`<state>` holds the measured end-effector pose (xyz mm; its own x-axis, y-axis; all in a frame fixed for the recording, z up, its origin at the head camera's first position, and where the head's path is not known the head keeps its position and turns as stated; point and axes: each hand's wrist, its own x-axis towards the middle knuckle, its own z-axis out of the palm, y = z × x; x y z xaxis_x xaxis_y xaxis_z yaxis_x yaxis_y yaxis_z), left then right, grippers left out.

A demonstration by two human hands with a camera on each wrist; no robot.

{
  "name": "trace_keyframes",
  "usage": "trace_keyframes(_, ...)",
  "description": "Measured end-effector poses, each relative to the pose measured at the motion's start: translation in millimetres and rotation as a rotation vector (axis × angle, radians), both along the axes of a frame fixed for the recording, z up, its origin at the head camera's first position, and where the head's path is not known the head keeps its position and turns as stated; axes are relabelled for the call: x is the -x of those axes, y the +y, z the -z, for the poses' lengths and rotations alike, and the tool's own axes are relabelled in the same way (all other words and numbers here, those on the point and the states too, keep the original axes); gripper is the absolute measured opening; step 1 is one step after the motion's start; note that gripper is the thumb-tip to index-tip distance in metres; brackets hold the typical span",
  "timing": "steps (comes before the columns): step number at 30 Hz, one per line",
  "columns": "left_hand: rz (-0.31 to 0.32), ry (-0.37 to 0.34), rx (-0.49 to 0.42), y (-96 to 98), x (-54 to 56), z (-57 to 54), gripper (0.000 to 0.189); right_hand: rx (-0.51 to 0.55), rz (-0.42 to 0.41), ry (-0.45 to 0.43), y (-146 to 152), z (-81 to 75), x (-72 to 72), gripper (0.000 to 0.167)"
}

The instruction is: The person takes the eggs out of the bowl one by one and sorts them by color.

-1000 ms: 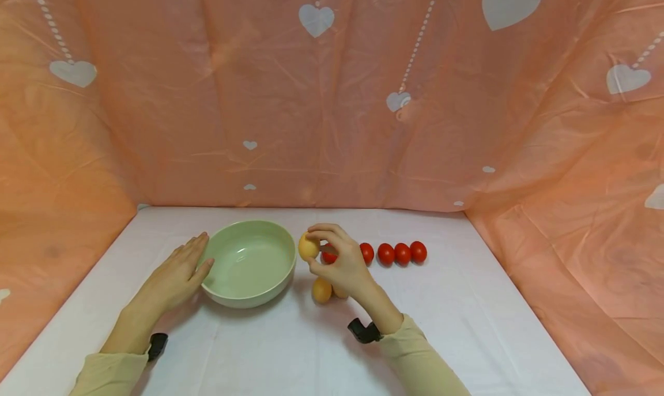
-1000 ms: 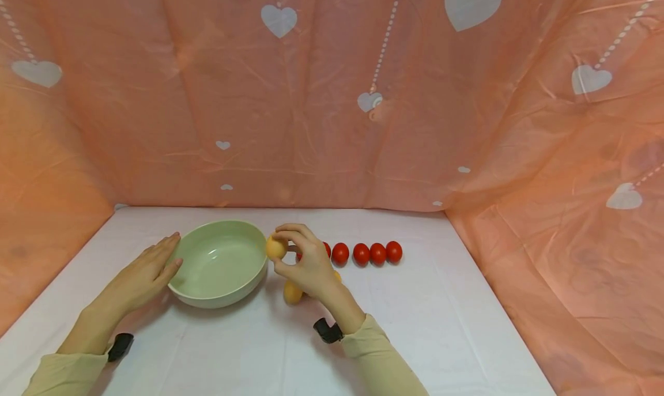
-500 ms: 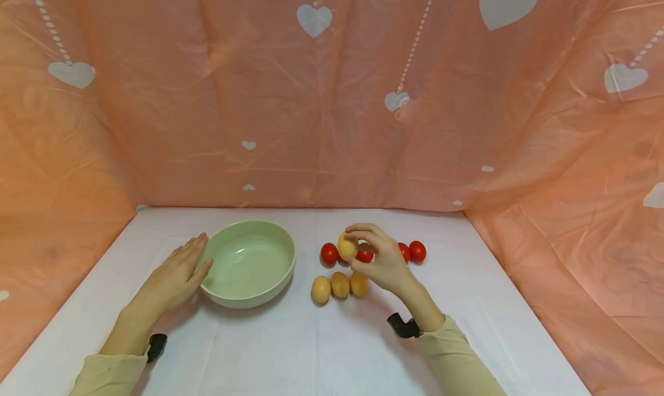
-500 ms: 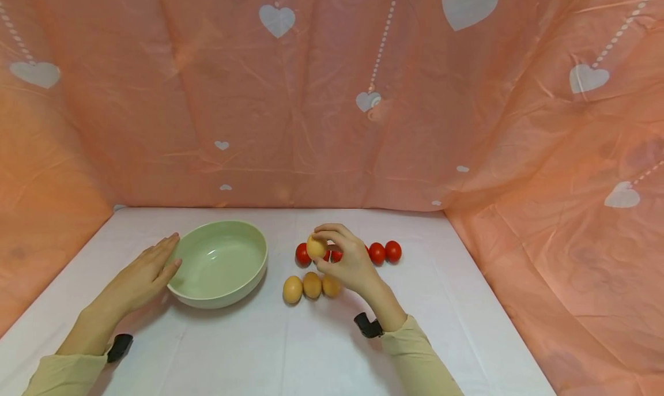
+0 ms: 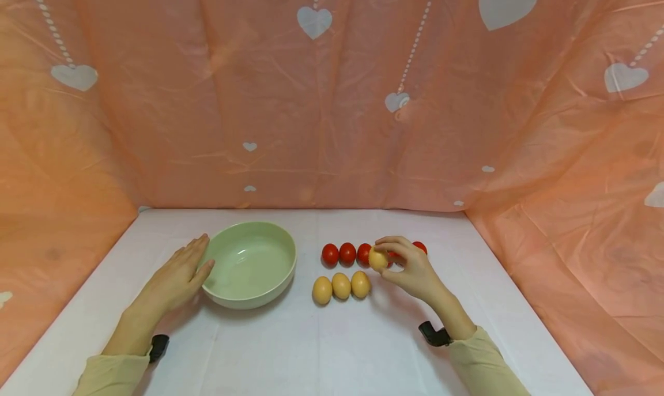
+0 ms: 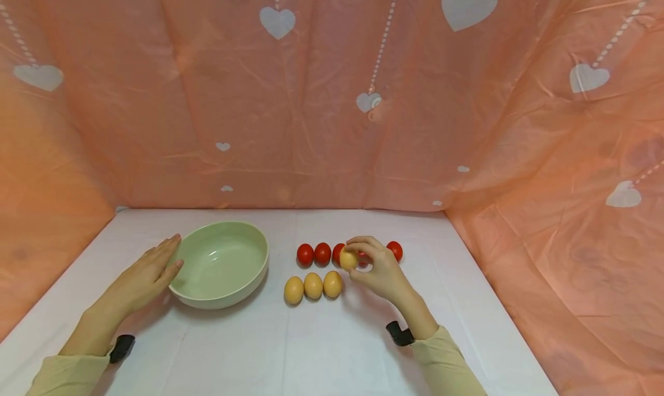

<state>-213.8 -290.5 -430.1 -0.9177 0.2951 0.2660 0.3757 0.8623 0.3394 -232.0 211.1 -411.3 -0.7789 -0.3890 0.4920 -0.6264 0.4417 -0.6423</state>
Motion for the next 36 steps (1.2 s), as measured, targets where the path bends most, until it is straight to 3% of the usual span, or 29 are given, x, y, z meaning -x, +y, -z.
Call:
trace_keyframes(4,0.004,0.001,0.003,0.0,0.5,0.5,0.066,-0.061,-0.006,-0.019,9.8,8.4,0.0,0.045)
trace_keyframes(12,-0.002,-0.001,0.008,0.5,0.9,-1.1,0.065,-0.196,-0.036,-0.139,16.9,19.9,-2.2,0.043)
trace_keyframes(19,-0.005,-0.001,0.011,0.6,0.8,-0.7,0.066,-0.31,-0.057,-0.156,15.6,24.0,-5.6,0.043)
trace_keyframes(36,-0.005,-0.001,0.014,0.7,0.7,-0.4,0.066,-0.329,-0.078,-0.173,13.1,24.7,-3.1,0.043)
